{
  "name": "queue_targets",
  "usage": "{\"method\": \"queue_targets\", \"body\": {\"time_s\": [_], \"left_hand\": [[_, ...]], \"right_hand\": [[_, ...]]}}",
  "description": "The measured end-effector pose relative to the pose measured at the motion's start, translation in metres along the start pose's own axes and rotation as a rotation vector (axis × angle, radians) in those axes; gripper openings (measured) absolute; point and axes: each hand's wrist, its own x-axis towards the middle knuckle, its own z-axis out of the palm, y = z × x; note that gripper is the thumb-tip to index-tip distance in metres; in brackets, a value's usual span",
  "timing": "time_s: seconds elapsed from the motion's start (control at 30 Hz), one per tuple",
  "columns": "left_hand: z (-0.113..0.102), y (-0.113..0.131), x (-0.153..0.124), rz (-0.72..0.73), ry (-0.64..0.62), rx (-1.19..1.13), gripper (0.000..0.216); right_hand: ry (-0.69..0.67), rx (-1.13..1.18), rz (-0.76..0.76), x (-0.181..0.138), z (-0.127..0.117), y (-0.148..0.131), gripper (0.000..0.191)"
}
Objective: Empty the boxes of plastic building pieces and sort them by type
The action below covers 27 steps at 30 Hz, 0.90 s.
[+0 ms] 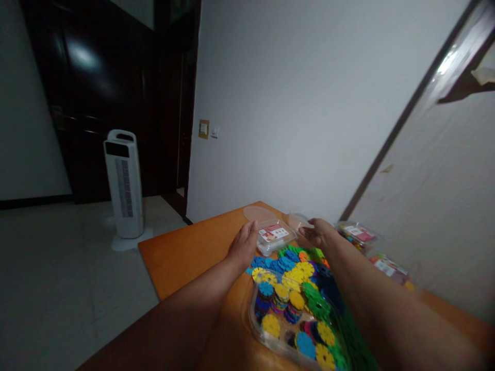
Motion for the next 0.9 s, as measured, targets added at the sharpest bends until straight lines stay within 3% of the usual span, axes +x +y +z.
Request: {"method": "queue_targets", "body": {"time_s": [0.17, 0.3, 0.37, 0.43, 0.53, 0.6, 0.77, 0.9], "left_hand": [[0.000, 0.003, -0.001, -0.007, 0.024, -0.002, 0.072], [0.001, 0.001, 0.002, -0.003, 0.009, -0.005, 0.073], [0.001, -0.001, 0.004, 0.004, 0.002, -0.009, 0.073], [0.001, -0.002, 0.005, 0.011, 0.002, -0.020, 0.074], [0.001, -0.002, 0.005, 0.011, 0.005, -0.022, 0.074], [0.001, -0.001, 0.005, 0.008, 0.006, -0.018, 0.074], [0.000, 0.002, 0.003, -0.006, 0.020, -0.035, 0.074], [-0.001, 0.005, 0.001, -0.008, 0.015, -0.041, 0.072]], "right_hand": [[-0.034, -0.082, -0.207, -0.044, -0.014, 0.003, 0.016], [-0.200, -0.250, -0.406, -0.107, -0.048, 0.015, 0.007], [-0.363, -0.627, -0.763, -0.146, -0.070, 0.028, 0.015], [-0.396, -0.863, -1.044, -0.185, -0.090, 0.045, 0.024], [-0.512, -1.060, -1.361, -0.226, -0.110, 0.074, 0.024], [-0.464, -1.194, -1.499, -0.238, -0.116, 0.091, 0.024], [-0.401, -1.338, -1.549, -0.236, -0.122, 0.110, 0.020], [-0.374, -1.150, -1.483, -0.235, -0.124, 0.104, 0.021]]}}
